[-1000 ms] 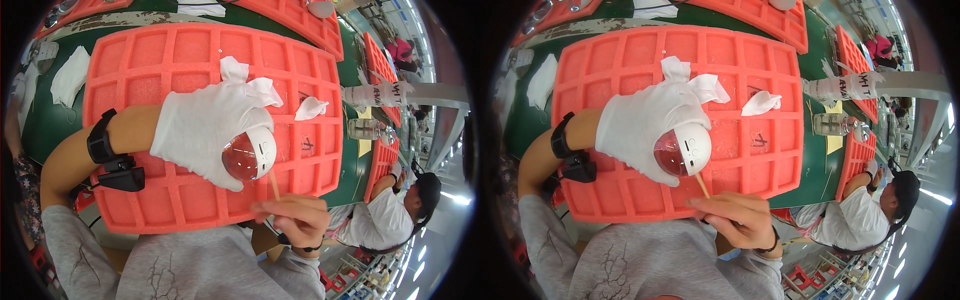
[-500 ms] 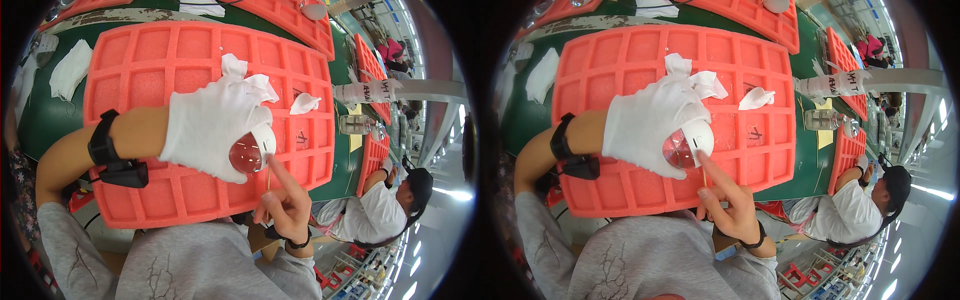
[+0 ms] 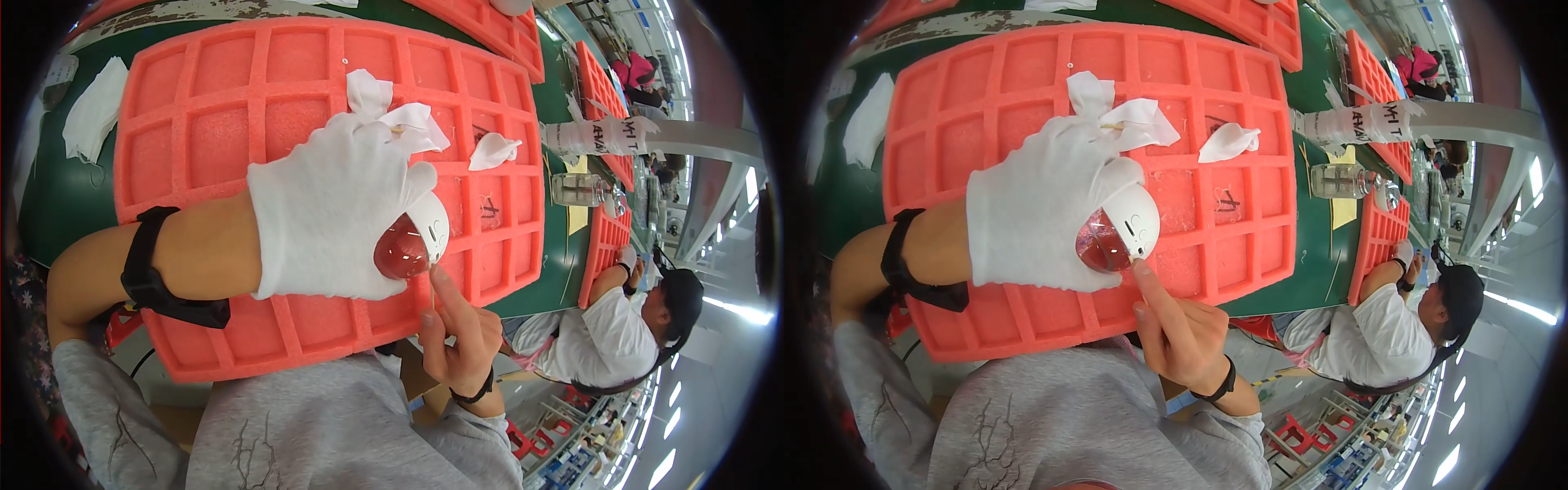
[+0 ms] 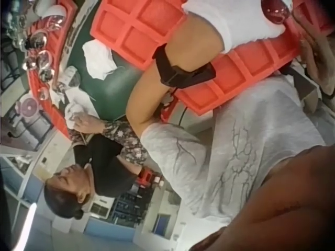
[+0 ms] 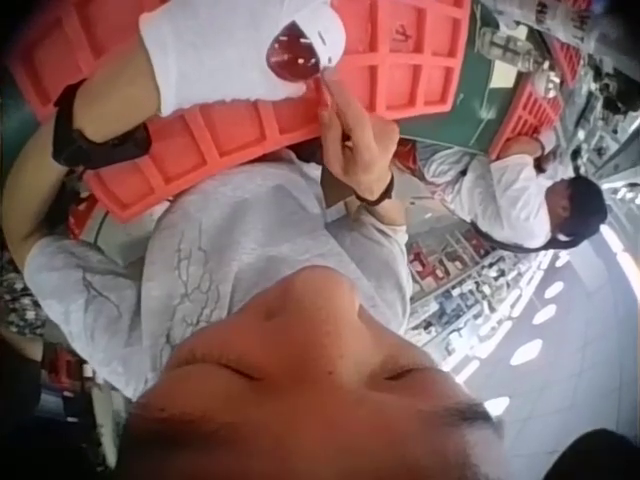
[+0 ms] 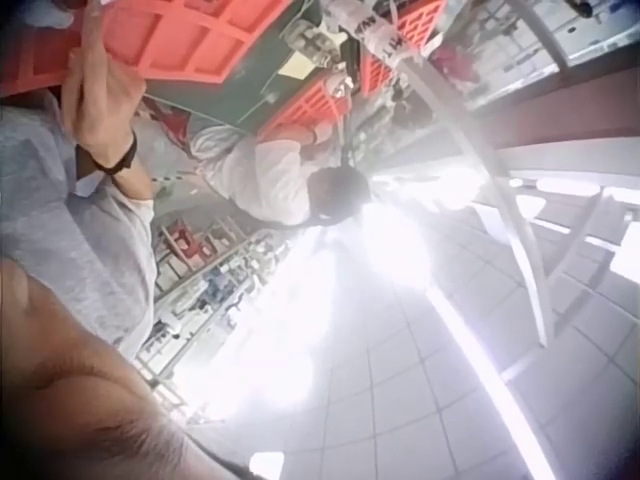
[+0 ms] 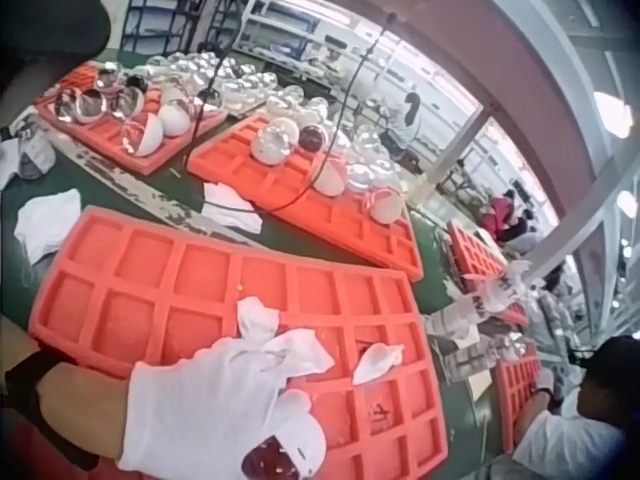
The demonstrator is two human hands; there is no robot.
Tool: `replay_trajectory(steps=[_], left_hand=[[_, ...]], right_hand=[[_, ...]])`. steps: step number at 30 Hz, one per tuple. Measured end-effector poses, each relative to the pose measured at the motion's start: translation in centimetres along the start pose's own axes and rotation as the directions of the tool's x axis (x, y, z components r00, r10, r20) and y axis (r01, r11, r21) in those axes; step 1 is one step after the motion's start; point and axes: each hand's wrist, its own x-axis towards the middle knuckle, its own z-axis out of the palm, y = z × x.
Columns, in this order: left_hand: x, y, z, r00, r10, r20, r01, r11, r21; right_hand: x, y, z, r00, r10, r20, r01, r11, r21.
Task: The person uses a wooden stick to apply glue to the seam of a plastic sphere and then wipes it with a cloth. After removing a glove to inspect the sphere, they put the glove back on and continue wiping the device.
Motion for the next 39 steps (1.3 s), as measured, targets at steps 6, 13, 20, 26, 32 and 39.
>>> replay_trajectory(steps=[6,13,20,26,32,39], left_hand=[[0.0,-0.6,1.9,0.980,0.067,-0.185,-0.099,0.981,-0.169],[0.5,-1.5,4.1,0.943,0.161,-0.292,-0.243,0.932,-0.269],[0.6,-1.1,3.2,0.988,0.103,-0.111,-0.134,0.935,-0.327],[0.5,-1.2,3.0,0.993,0.076,-0.093,-0.102,0.941,-0.324],[0.6,-1.4,4.2,0.971,0.112,-0.211,-0.171,0.944,-0.283],[0.3,-1.2,3.3,0.982,0.093,-0.166,-0.132,0.962,-0.241]], right_hand=[[0.4,-0.4,-0.6,0.998,-0.025,0.049,0.032,0.990,-0.137],[2.0,-2.9,-2.2,0.980,0.110,0.166,-0.067,0.967,-0.245],[2.6,-2.9,-1.2,1.000,0.009,0.020,-0.002,0.944,-0.330],[3.3,-3.0,-1.4,0.998,-0.051,0.046,0.064,0.933,-0.354],[3.7,-2.9,-1.4,0.995,-0.076,0.068,0.096,0.925,-0.369],[4.1,-1.5,-1.8,0.985,-0.154,0.076,0.169,0.946,-0.276]])
